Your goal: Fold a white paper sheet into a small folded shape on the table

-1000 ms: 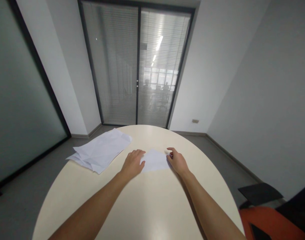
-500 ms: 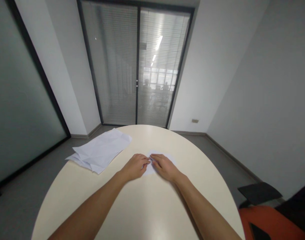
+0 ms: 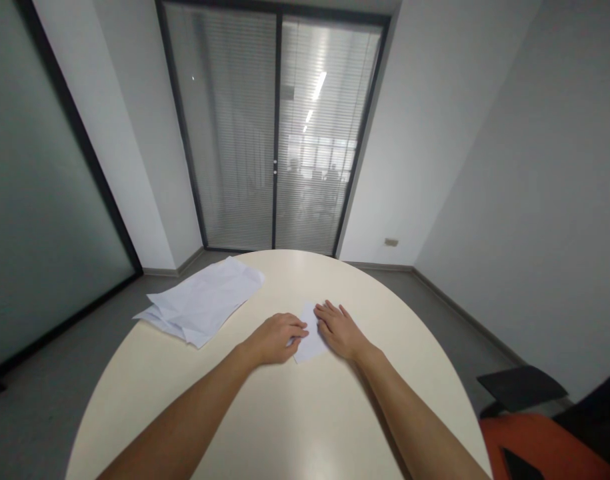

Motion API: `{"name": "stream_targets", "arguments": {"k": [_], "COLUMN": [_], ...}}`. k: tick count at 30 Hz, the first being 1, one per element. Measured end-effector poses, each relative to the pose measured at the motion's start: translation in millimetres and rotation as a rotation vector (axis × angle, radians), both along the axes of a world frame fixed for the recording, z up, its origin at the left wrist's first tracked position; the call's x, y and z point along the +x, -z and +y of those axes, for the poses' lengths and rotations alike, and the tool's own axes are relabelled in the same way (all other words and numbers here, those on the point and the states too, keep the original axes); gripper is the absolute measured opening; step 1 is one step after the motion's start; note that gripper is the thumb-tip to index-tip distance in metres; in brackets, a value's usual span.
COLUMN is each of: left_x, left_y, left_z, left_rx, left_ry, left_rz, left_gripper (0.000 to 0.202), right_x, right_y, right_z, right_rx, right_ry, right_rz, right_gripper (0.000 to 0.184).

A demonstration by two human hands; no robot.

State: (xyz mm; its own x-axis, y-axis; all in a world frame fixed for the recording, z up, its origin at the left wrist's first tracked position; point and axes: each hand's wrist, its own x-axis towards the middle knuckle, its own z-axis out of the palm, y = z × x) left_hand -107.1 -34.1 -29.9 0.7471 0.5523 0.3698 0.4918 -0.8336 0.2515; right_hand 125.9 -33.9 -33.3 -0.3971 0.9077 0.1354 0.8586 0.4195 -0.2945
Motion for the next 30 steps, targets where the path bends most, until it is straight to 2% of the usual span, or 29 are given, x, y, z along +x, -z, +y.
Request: {"name": "stream_targets", "arguments": {"k": [3, 5, 11, 13, 21, 30], "left_x": [2, 2, 2, 2, 2, 6], "left_y": [-3.1, -4.6, -3.2, -2.4, -3.0, -1.4], "left_z": [-3, -4, -4, -4, -5, -3], "left_rx": [-0.002, -0.006, -0.007, -0.008, -0.015, 0.04], "left_ry": [0.055, 0.073, 0.042, 0.04, 0.039, -0.041], "left_rz": [0.005, 0.008, 0.004, -0.004, -0.001, 0.06], "left_gripper": [0.031, 0.031, 0.033, 0.033, 0.031, 0.031], "right_x": [-7, -9, 0, 1, -10, 3], "right_y": [2.8, 5.4, 5.1, 4.4, 9.7, 6.3], "right_z": [0, 2, 5, 4, 3, -1], "right_rx": [-0.053, -0.079, -0.076, -0.064, -0.081, -0.063], "right_ry": [-0.169, -0.193, -0.02, -0.008, -0.268, -0.127], "right_rz": [0.053, 0.044, -0.031, -0.034, 0.04, -0.042], "right_gripper": [0.05, 0.052, 0.056, 0.056, 0.057, 0.058]}}
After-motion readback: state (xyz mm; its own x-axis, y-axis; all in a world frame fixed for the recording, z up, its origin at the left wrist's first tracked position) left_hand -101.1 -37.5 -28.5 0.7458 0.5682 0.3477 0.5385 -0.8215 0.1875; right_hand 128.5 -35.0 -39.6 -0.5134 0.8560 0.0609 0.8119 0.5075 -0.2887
